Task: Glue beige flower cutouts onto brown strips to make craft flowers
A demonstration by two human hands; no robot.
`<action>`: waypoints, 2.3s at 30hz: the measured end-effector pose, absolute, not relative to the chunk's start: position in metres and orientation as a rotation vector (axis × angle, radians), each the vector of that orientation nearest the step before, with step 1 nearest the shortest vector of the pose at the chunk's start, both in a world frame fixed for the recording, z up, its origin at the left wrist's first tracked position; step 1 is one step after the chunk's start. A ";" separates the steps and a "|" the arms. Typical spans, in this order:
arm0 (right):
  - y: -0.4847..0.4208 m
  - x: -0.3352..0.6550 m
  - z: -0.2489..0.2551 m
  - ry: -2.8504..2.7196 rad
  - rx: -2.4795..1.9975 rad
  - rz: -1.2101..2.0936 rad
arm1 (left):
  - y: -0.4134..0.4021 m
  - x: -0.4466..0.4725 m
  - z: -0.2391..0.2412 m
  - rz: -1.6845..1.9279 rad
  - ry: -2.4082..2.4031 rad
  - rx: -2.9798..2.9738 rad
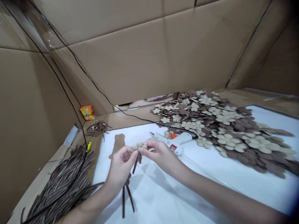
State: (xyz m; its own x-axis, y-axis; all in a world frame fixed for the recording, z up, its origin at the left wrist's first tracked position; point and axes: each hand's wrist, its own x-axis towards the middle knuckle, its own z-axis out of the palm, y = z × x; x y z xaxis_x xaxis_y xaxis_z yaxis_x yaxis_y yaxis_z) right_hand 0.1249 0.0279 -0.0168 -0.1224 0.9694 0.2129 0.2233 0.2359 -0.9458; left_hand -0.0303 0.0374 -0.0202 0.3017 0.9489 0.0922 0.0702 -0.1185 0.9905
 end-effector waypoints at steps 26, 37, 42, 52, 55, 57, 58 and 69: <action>0.025 0.122 -0.010 -1.246 -1.014 1.408 | 0.030 -0.030 -0.013 1.049 0.968 1.381; 0.027 0.125 -0.008 -1.248 -0.927 1.431 | 0.027 -0.028 -0.010 1.072 0.956 1.360; 0.029 0.127 -0.013 -1.226 -0.879 1.523 | 0.025 -0.031 -0.010 1.021 1.050 1.391; 0.031 0.135 -0.007 -1.365 -0.887 1.566 | 0.026 -0.031 -0.010 0.986 0.980 1.363; 0.030 0.137 -0.004 -1.447 -0.912 1.527 | 0.025 -0.030 -0.008 0.964 0.988 1.366; 0.028 0.139 -0.002 -1.523 -0.968 1.471 | 0.024 -0.029 -0.008 0.962 1.000 1.363; 0.027 0.139 -0.001 -1.577 -1.011 1.412 | 0.024 -0.029 -0.008 0.964 1.006 1.359; 0.023 0.140 0.009 -1.618 -1.009 1.371 | 0.025 -0.026 -0.006 0.973 0.924 1.369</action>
